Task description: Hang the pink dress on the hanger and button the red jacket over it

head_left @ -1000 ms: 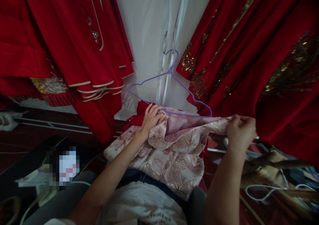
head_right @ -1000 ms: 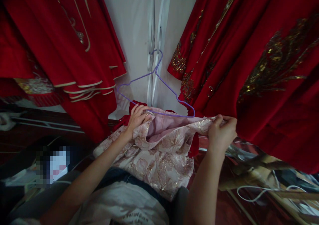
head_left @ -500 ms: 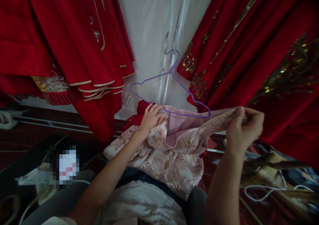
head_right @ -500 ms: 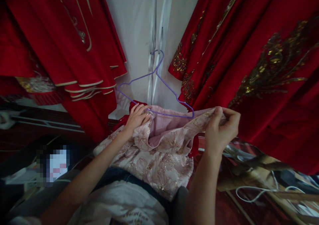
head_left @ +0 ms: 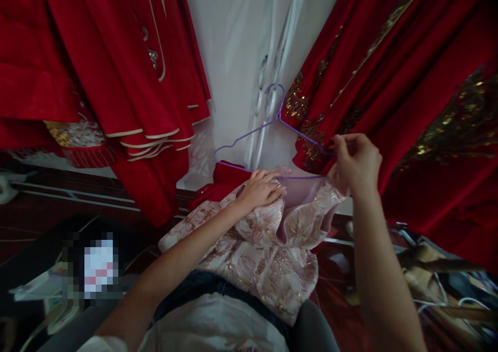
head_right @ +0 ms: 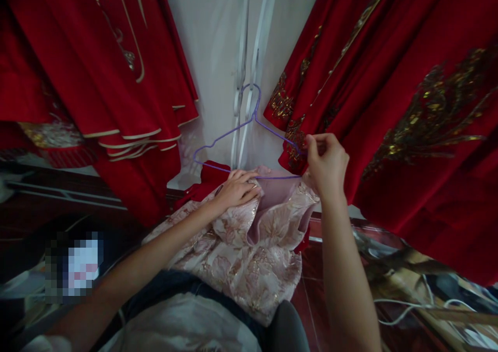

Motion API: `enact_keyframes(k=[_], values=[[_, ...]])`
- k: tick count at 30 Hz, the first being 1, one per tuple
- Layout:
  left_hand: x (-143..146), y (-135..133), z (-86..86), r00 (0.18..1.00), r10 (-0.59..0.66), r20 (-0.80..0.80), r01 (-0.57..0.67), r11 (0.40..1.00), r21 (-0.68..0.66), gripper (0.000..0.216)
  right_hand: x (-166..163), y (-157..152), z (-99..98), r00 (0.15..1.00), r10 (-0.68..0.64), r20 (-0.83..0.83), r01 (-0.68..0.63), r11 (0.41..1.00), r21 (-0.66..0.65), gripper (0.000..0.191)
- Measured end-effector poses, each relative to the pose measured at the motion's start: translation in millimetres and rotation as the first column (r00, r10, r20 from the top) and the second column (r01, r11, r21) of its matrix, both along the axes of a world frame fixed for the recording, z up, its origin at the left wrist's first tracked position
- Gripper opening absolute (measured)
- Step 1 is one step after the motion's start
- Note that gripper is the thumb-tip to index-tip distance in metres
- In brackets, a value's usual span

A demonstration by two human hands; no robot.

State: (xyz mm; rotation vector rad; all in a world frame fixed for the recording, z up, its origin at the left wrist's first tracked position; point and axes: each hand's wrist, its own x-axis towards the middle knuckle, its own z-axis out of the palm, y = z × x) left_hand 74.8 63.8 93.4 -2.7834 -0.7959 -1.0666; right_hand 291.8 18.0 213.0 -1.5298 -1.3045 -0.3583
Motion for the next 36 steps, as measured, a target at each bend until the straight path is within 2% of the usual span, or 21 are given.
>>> enact_keyframes(k=[2,5,9,11,15,21,25,30,33,36], values=[[-6.4,2.8,-4.9,0.999,-0.001,0.041,0.003,0.999,-0.038,0.039,11.1,-6.6,-3.8,0.999,-0.044,-0.009,0.044,0.999,0.023,0.028],[-15.4,6.8,-8.7,0.991,-0.027,0.131,0.041,0.994,-0.105,0.038,26.3,-17.0,-16.5,0.996,-0.083,0.022,0.083,0.996,-0.020,0.030],[-17.3,7.1,-2.2,0.981,-0.071,0.183,0.102,0.981,-0.167,0.040,36.9,-19.0,-27.2,0.992,-0.122,-0.020,0.121,0.992,-0.037,0.034],[-15.8,5.2,1.9,0.981,-0.080,0.175,0.112,0.978,-0.176,0.040,36.7,-14.7,-24.9,0.994,-0.102,-0.030,0.102,0.995,-0.024,0.032],[-13.6,1.1,6.4,0.985,-0.078,0.157,0.104,0.981,-0.166,0.041,28.6,-1.7,-12.6,0.996,0.008,0.086,-0.008,1.000,-0.001,0.029],[-13.6,2.2,8.4,0.986,-0.077,0.146,0.103,0.978,-0.180,0.042,27.1,15.0,-5.1,0.988,0.013,0.155,-0.016,1.000,0.018,0.025],[-10.1,5.6,10.4,0.986,-0.097,0.135,0.122,0.974,-0.190,0.043,27.4,27.7,6.0,0.990,0.030,0.134,-0.032,0.999,0.016,0.028],[-4.2,2.5,15.1,0.983,-0.120,0.141,0.148,0.965,-0.214,0.045,-1.0,49.7,26.2,0.982,0.136,0.130,-0.140,0.990,0.021,0.031],[-8.4,-0.9,16.8,0.981,-0.115,0.155,0.148,0.964,-0.223,0.045,-16.0,54.1,26.0,0.968,0.190,0.164,-0.195,0.981,0.018,0.032],[-17.2,-0.9,15.9,0.980,-0.097,0.174,0.138,0.960,-0.242,0.048,-16.6,43.6,13.7,0.976,0.132,0.174,-0.138,0.990,0.024,0.032]])
